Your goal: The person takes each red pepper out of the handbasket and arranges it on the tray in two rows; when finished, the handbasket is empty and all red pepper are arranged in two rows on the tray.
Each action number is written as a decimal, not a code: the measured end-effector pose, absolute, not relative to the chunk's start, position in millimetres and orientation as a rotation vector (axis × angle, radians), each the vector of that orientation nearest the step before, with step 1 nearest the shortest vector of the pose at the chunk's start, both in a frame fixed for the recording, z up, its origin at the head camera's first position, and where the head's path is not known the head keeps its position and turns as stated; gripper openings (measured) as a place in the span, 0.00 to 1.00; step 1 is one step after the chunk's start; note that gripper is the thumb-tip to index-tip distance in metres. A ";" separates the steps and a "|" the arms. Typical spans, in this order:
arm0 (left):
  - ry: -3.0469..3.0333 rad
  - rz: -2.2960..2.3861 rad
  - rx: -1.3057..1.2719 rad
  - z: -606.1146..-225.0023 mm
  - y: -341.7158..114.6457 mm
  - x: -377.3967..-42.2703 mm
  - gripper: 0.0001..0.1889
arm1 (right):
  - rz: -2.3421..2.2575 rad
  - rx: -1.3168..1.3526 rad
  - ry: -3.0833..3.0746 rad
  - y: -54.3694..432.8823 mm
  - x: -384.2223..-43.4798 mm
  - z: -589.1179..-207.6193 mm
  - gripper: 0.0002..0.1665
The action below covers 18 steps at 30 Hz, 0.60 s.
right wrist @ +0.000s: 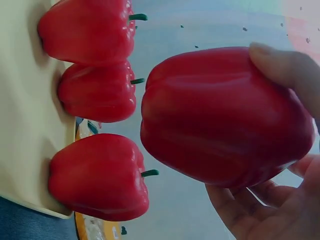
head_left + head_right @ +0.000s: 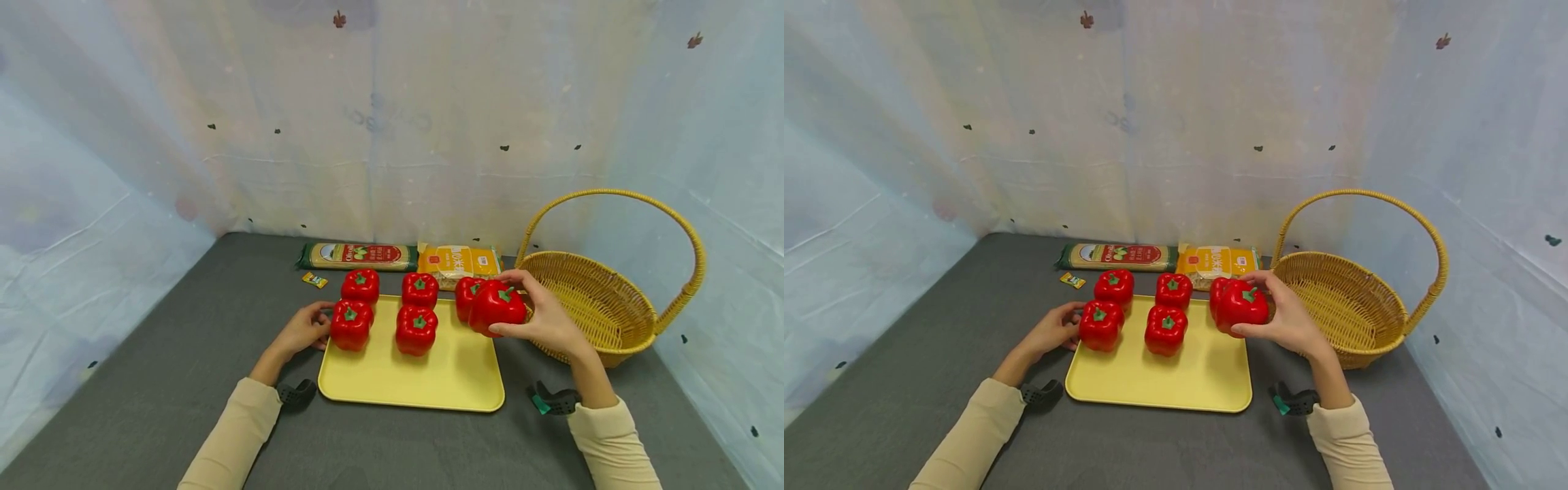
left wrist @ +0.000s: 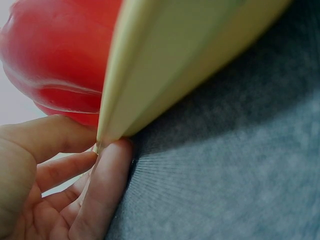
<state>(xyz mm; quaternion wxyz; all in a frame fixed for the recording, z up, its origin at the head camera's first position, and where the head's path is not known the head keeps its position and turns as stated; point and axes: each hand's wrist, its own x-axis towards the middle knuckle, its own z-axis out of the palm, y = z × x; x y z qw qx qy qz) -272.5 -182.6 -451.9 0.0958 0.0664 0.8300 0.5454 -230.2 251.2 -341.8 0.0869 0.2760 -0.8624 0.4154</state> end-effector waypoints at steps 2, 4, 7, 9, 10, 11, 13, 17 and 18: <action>2.459 1.619 0.201 -452.1 -183.1 -272.8 0.24 | 1.229 0.829 -2.589 249.7 -230.4 -343.5 0.44; 2.462 1.626 0.206 -453.0 -183.2 -273.7 0.24 | 1.229 0.829 -2.613 248.8 -230.4 -345.4 0.44; 2.470 1.636 0.223 -454.1 -182.9 -275.2 0.24 | 1.195 0.819 -2.656 248.1 -229.8 -347.9 0.45; 2.472 1.641 0.224 -454.7 -182.2 -275.6 0.24 | 1.163 0.814 -2.686 248.3 -229.7 -350.2 0.45; 2.474 1.641 0.223 -454.9 -182.1 -275.7 0.24 | 1.141 0.811 -2.707 248.8 -229.7 -351.5 0.45; 2.473 1.640 0.221 -455.1 -182.0 -275.7 0.24 | 1.116 0.810 -2.726 249.2 -230.0 -353.0 0.45; 2.471 1.640 0.209 -455.5 -181.8 -275.4 0.24 | 1.079 0.813 -2.763 249.8 -230.6 -356.3 0.45; 2.472 1.638 0.195 -455.9 -181.8 -275.4 0.24 | 1.018 0.817 -2.803 248.7 -231.5 -361.5 0.44; 2.473 1.639 0.197 -455.9 -181.8 -275.5 0.24 | 0.998 0.817 -2.805 247.8 -231.6 -362.4 0.44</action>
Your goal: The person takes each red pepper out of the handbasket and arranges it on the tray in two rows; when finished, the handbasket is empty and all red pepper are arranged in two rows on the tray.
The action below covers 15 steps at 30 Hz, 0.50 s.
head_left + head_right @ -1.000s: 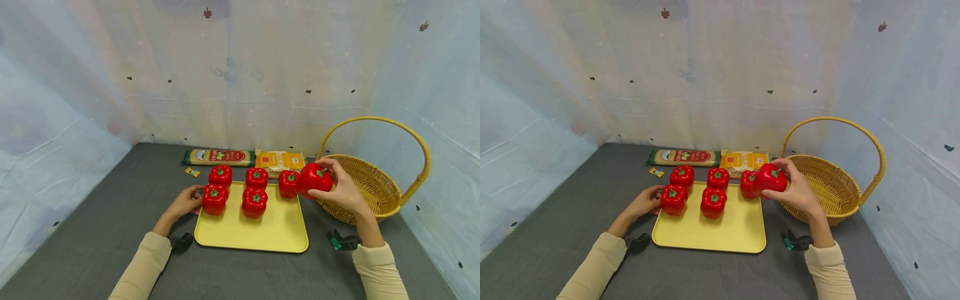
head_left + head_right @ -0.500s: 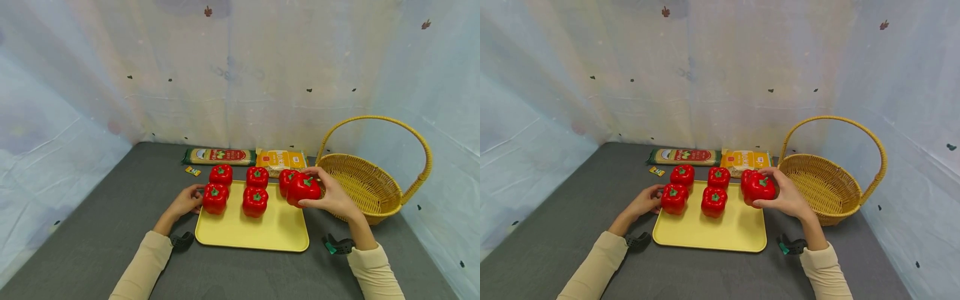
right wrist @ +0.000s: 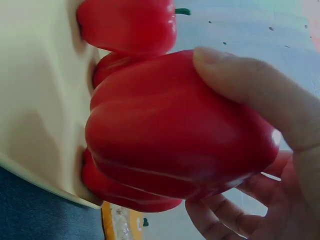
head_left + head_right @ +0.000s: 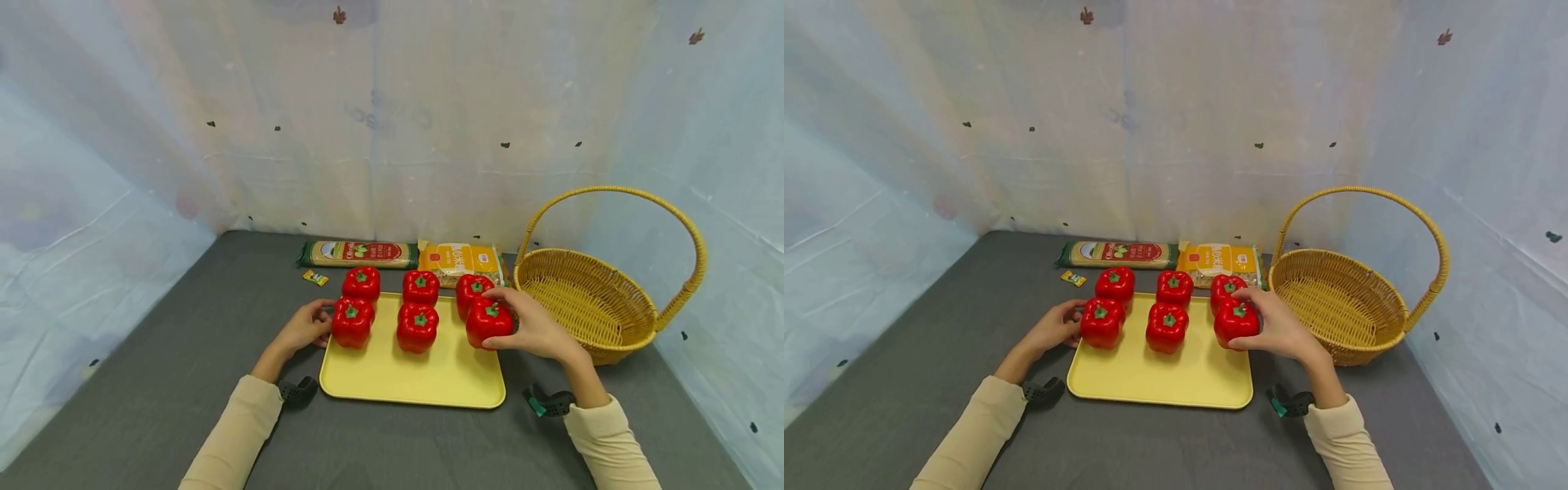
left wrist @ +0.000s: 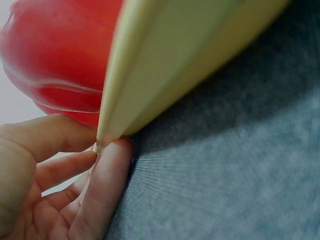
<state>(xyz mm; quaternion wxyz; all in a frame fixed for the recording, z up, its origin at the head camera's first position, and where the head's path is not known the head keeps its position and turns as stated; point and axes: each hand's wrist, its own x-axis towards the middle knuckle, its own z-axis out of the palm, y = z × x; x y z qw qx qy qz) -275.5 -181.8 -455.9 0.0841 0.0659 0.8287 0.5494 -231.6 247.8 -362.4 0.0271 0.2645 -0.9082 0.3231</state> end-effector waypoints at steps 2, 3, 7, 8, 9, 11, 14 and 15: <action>2.474 1.641 0.202 -455.6 -181.4 -276.1 0.24 | 0.949 0.824 -2.799 246.0 -232.2 -364.0 0.44; 2.474 1.642 0.204 -455.5 -181.2 -276.4 0.25 | 0.917 0.826 -2.798 244.9 -232.4 -364.7 0.44; 2.470 1.637 0.211 -454.9 -181.1 -276.6 0.25 | 0.838 0.823 -2.807 240.5 -232.8 -368.7 0.44; 2.467 1.637 0.211 -454.8 -181.3 -276.5 0.25 | 0.826 0.824 -2.809 239.5 -232.7 -369.7 0.44; 2.463 1.637 0.213 -454.5 -181.4 -276.3 0.25 | 0.818 0.826 -2.811 238.6 -232.7 -370.7 0.44; 2.455 1.640 0.214 -454.2 -181.7 -275.7 0.25 | 0.793 0.832 -2.811 236.8 -233.3 -372.8 0.44; 2.451 1.641 0.217 -453.7 -182.3 -274.8 0.25 | 0.752 0.848 -2.806 234.9 -233.9 -375.3 0.43; 2.450 1.641 0.217 -453.6 -182.3 -274.5 0.25 | 0.740 0.847 -2.807 234.4 -234.1 -375.9 0.43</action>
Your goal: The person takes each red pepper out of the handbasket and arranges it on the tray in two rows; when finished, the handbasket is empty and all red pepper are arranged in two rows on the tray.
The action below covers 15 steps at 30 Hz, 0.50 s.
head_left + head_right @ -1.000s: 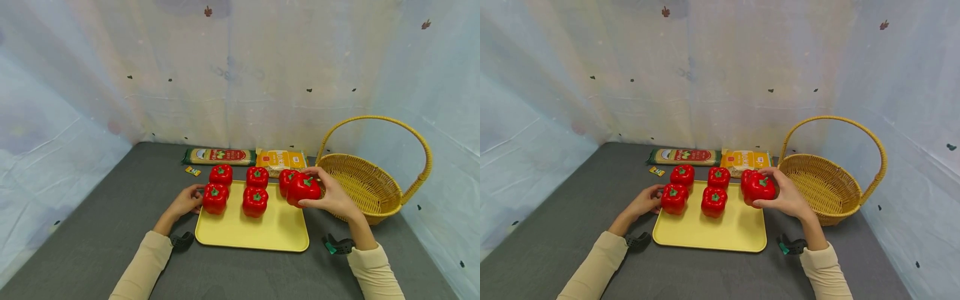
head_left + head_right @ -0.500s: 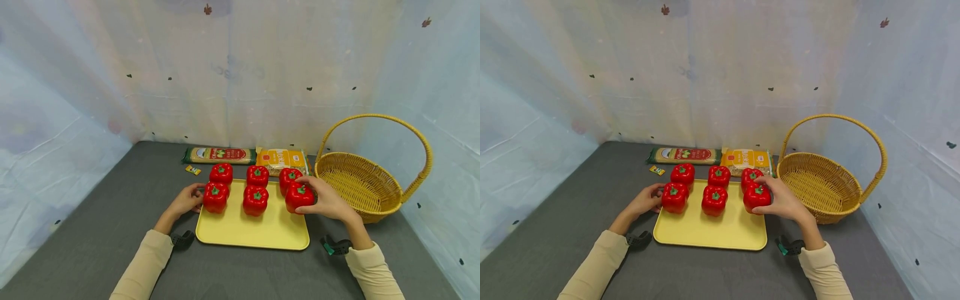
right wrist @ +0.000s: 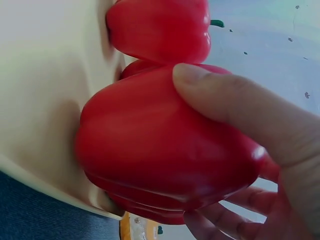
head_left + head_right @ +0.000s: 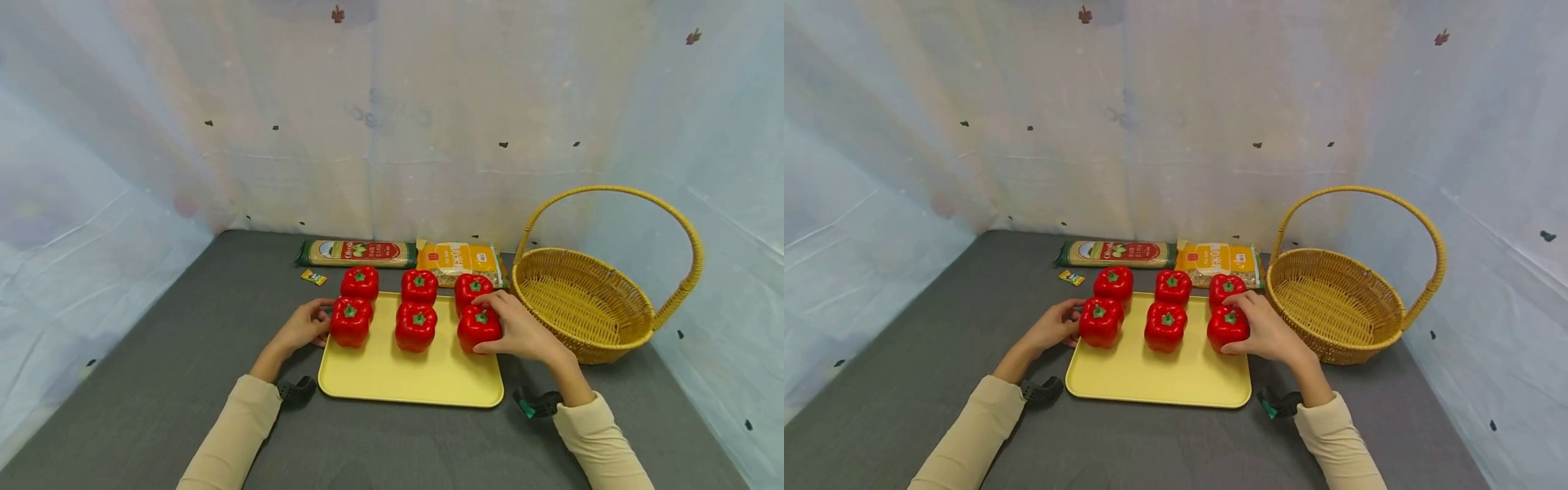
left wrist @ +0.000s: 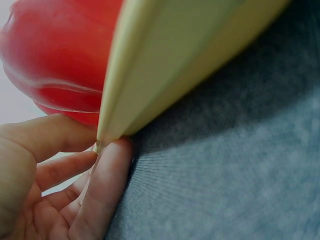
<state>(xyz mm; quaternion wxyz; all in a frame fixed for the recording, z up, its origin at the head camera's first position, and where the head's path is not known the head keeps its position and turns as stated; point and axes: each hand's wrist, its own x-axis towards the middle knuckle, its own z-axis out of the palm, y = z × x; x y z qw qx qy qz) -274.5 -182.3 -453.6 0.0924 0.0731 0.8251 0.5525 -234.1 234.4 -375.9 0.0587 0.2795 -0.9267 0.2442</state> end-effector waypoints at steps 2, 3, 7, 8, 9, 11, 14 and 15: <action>2.453 1.638 0.217 -453.4 -182.8 -274.2 0.25 | 0.715 0.844 -2.813 233.5 -234.7 -377.3 0.43; 2.453 1.636 0.217 -453.4 -183.1 -274.1 0.25 | 0.710 0.844 -2.815 233.3 -234.8 -377.8 0.43; 2.448 1.643 0.212 -453.4 -183.5 -273.2 0.25 | 0.703 0.838 -2.821 232.8 -235.0 -379.8 0.43; 2.450 1.640 0.207 -452.7 -183.3 -272.8 0.25 | 0.707 0.838 -2.821 232.7 -234.9 -380.0 0.43; 2.454 1.633 0.202 -450.5 -182.3 -271.5 0.25 | 0.710 0.838 -2.821 232.5 -234.6 -380.0 0.43; 2.462 1.623 0.204 -442.4 -179.6 -266.7 0.25 | 0.716 0.831 -2.827 232.4 -234.4 -380.1 0.44; 2.473 1.616 0.200 -442.2 -178.9 -267.1 0.25 | 0.716 0.826 -2.844 232.6 -234.2 -379.7 0.44; 2.470 1.620 0.203 -442.6 -179.1 -267.3 0.25 | 0.713 0.825 -2.848 232.7 -234.2 -379.5 0.45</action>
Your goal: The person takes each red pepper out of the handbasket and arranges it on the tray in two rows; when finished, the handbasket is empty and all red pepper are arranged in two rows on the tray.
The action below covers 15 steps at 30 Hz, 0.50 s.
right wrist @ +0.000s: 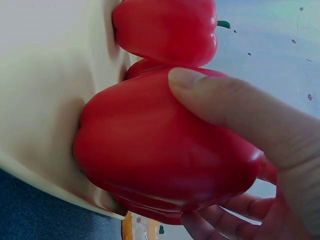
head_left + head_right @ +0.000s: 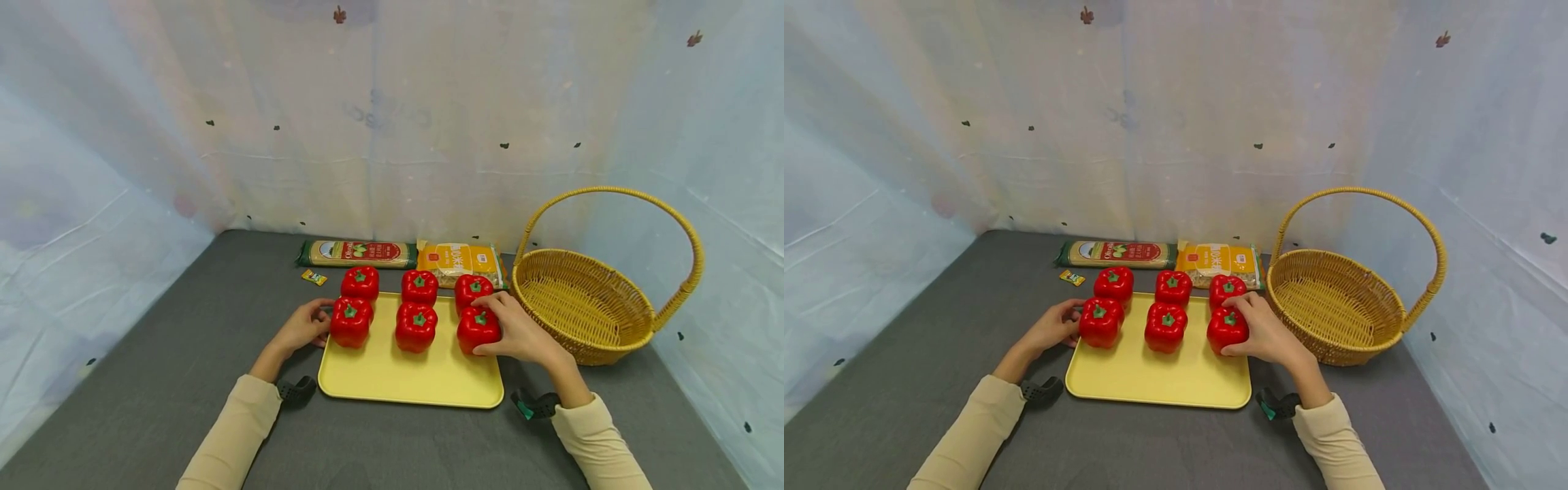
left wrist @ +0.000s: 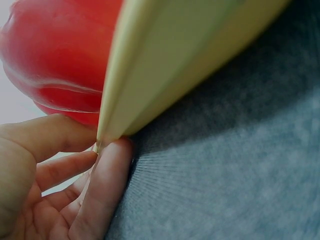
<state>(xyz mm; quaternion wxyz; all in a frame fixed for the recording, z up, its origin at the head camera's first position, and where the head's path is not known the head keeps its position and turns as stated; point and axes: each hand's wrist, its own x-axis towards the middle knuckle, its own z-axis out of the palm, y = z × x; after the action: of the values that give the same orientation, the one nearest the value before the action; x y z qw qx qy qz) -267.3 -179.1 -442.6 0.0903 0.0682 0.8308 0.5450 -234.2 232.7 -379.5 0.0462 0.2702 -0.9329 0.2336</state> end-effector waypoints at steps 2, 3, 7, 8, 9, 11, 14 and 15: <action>2.470 1.627 0.234 -447.1 -181.4 -269.4 0.25 | 0.710 0.822 -2.854 232.9 -234.1 -379.4 0.45; 2.465 1.632 0.235 -447.8 -181.9 -269.8 0.25 | 0.710 0.822 -2.855 233.0 -234.2 -379.3 0.45; 2.456 1.624 0.256 -432.9 -178.6 -260.1 0.24 | 0.708 0.833 -2.850 233.6 -234.2 -379.0 0.46; 2.450 1.627 0.246 -429.6 -177.5 -258.2 0.24 | 0.709 0.836 -2.850 233.9 -234.1 -378.9 0.46; 2.448 1.627 0.240 -427.5 -176.8 -256.9 0.24 | 0.708 0.841 -2.848 234.3 -234.0 -378.8 0.45; 2.449 1.628 0.245 -430.3 -177.6 -258.6 0.24 | 0.709 0.839 -2.850 234.9 -233.7 -378.2 0.46; 2.447 1.637 0.238 -440.6 -180.4 -265.3 0.25 | 0.726 0.834 -2.856 236.5 -233.2 -377.5 0.46; 2.448 1.636 0.237 -444.0 -181.3 -267.6 0.25 | 0.731 0.832 -2.858 237.2 -233.1 -377.3 0.46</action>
<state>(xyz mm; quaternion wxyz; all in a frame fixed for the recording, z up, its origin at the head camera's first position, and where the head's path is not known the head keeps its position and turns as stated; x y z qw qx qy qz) -267.6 -181.3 -444.0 0.0937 0.0799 0.8251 0.5514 -233.1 237.2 -377.3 0.0385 0.2713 -0.9318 0.2382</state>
